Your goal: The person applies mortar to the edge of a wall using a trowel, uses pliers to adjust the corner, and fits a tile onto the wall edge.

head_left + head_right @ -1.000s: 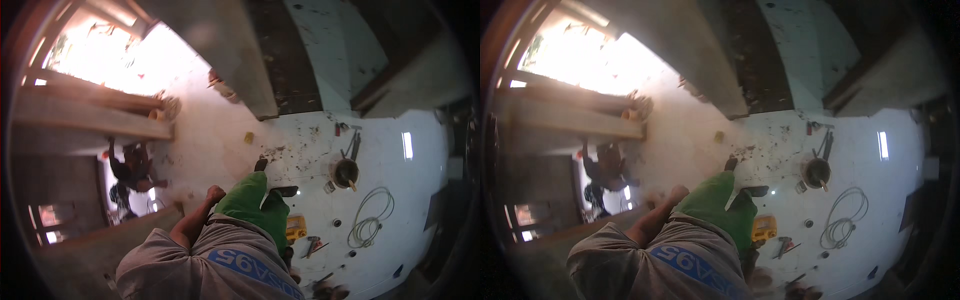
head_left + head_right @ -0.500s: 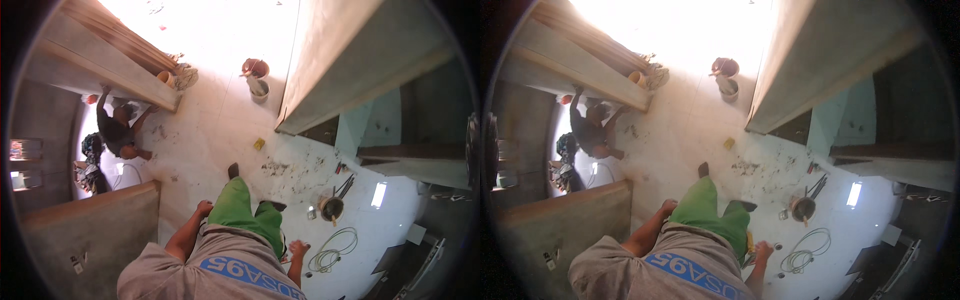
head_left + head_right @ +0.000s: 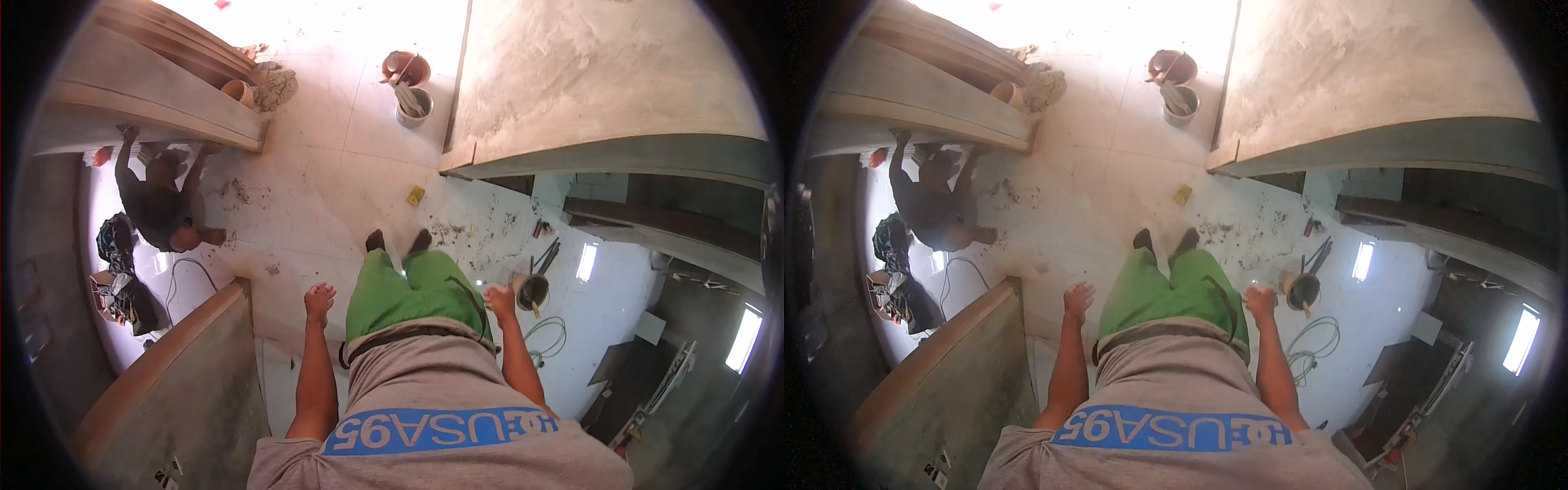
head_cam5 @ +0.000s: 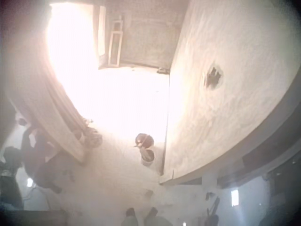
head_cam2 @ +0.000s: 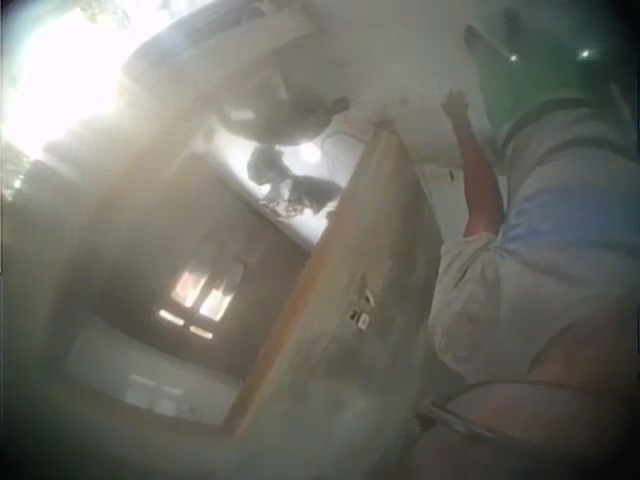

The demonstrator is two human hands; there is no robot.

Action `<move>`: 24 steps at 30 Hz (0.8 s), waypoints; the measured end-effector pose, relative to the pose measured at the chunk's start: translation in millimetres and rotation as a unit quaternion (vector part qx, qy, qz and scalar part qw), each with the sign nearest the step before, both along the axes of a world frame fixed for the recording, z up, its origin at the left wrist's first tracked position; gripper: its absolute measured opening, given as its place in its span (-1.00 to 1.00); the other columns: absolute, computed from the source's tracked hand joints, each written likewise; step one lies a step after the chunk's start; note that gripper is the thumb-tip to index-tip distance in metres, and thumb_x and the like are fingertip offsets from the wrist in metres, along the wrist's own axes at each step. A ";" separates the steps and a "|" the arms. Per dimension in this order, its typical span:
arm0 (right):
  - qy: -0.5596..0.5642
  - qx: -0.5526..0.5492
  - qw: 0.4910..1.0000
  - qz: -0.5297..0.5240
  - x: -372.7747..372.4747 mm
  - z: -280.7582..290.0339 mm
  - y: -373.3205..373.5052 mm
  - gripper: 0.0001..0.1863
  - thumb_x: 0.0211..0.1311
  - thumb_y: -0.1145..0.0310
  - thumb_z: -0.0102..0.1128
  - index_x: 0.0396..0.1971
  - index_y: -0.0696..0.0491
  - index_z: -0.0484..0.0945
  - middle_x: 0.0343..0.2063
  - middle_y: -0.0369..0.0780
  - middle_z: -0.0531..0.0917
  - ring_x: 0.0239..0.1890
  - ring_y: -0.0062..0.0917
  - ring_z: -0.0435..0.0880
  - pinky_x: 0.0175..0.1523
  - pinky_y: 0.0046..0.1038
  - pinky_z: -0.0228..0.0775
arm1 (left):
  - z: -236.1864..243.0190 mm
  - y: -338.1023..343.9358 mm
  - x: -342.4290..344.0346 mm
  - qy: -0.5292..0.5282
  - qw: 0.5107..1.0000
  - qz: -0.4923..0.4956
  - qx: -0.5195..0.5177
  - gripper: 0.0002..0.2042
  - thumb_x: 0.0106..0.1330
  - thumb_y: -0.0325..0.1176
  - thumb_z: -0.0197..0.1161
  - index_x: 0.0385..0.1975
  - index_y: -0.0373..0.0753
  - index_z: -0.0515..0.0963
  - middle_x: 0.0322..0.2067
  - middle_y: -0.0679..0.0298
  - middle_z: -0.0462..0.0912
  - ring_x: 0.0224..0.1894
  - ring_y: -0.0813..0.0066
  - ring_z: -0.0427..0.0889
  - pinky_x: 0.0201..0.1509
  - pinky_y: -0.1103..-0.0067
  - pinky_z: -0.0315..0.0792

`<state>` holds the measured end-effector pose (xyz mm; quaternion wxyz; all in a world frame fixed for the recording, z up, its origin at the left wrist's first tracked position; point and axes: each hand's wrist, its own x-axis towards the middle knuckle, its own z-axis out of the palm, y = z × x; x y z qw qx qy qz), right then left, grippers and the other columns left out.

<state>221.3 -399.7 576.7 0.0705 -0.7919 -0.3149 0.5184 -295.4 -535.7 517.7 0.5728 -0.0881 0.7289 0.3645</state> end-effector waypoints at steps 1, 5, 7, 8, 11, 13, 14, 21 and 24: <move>0.020 0.003 1.000 -0.014 -15.9 4.9 11.7 -0.72 0.31 0.22 0.19 -0.36 0.13 0.72 -0.48 -0.29 0.69 -0.43 -0.59 0.64 -0.34 -0.46 0.46 | -3.4 -15.2 -3.8 0.003 1.000 0.000 -0.006 -0.67 0.50 -0.29 0.09 0.16 -0.29 0.46 0.07 0.10 0.67 0.05 0.33 0.70 0.00 0.39 0.54; 0.049 0.024 0.998 0.034 -50.5 7.7 44.3 -0.68 0.29 0.21 0.17 -0.37 0.17 0.73 -0.49 -0.30 0.70 -0.42 -0.53 0.68 -0.30 -0.42 0.50 | -17.4 -55.8 8.7 -0.007 0.998 0.018 -0.063 -0.70 0.52 -0.28 0.08 0.12 -0.29 0.48 0.06 0.07 0.67 0.05 0.29 0.70 0.02 0.38 0.54; 0.005 0.093 0.988 0.123 -19.9 -16.6 48.7 -0.64 0.28 0.20 0.16 -0.38 0.23 0.72 -0.51 -0.25 0.71 -0.43 -0.51 0.68 -0.24 -0.37 0.49 | -23.8 -56.5 33.3 0.005 0.995 -0.033 -0.097 -0.73 0.52 -0.28 0.07 0.06 -0.29 0.53 -0.01 0.07 0.71 0.01 0.30 0.72 0.00 0.40 0.55; -0.008 0.110 0.983 0.147 -17.9 -28.9 55.7 -0.65 0.24 0.21 0.16 -0.41 0.23 0.71 -0.55 -0.21 0.69 -0.44 -0.53 0.66 -0.26 -0.37 0.45 | -31.1 -64.2 32.5 0.078 0.971 -0.202 -0.102 -0.77 0.52 -0.29 0.08 -0.04 -0.28 0.58 -0.09 0.09 0.74 -0.05 0.29 0.73 -0.03 0.41 0.55; -0.002 0.110 0.981 0.160 -43.8 -41.6 75.3 -0.65 0.19 0.23 0.14 -0.45 0.25 0.70 -0.59 -0.16 0.67 -0.46 -0.52 0.64 -0.29 -0.35 0.40 | -52.9 -107.3 15.1 0.242 0.836 -0.481 -0.108 -0.79 0.49 -0.32 0.11 -0.20 -0.28 0.66 -0.26 0.15 0.77 -0.17 0.28 0.74 -0.10 0.43 0.56; -0.001 0.093 0.985 0.145 -47.4 -43.2 82.8 -0.65 0.18 0.23 0.12 -0.46 0.25 0.70 -0.60 -0.14 0.66 -0.47 -0.50 0.63 -0.29 -0.33 0.39 | -46.9 -113.4 12.7 0.313 0.735 -0.593 -0.098 -0.79 0.46 -0.34 0.13 -0.27 -0.29 0.69 -0.34 0.19 0.77 -0.23 0.28 0.74 -0.14 0.43 0.56; 0.000 0.054 0.987 0.151 -33.5 -42.2 87.2 -0.64 0.24 0.22 0.15 -0.37 0.26 0.71 -0.52 -0.14 0.71 -0.42 -0.44 0.69 -0.27 -0.32 0.44 | -44.0 -104.2 21.3 0.228 0.880 -0.412 -0.062 -0.79 0.44 -0.35 0.15 -0.24 -0.32 0.69 -0.34 0.21 0.76 -0.24 0.29 0.73 -0.17 0.43 0.56; 0.034 -0.116 0.990 -0.073 -16.3 -34.7 82.5 -0.62 0.37 0.22 0.13 0.01 0.17 0.65 -0.25 -0.14 0.76 -0.37 -0.44 0.74 -0.26 -0.40 0.58 | 17.2 20.8 5.7 0.067 0.985 -0.157 -0.036 -0.77 0.43 -0.36 0.15 -0.15 -0.37 0.69 -0.32 0.24 0.76 -0.27 0.33 0.71 -0.22 0.42 0.56; 0.032 -0.128 0.984 -0.118 -37.8 -34.1 75.3 -0.65 0.35 0.22 0.13 -0.09 0.18 0.66 -0.31 -0.15 0.75 -0.39 -0.44 0.73 -0.28 -0.38 0.59 | 18.2 100.2 -37.5 0.054 0.982 -0.174 -0.054 -0.75 0.43 -0.36 0.15 -0.13 -0.38 0.69 -0.32 0.25 0.76 -0.28 0.35 0.71 -0.23 0.42 0.56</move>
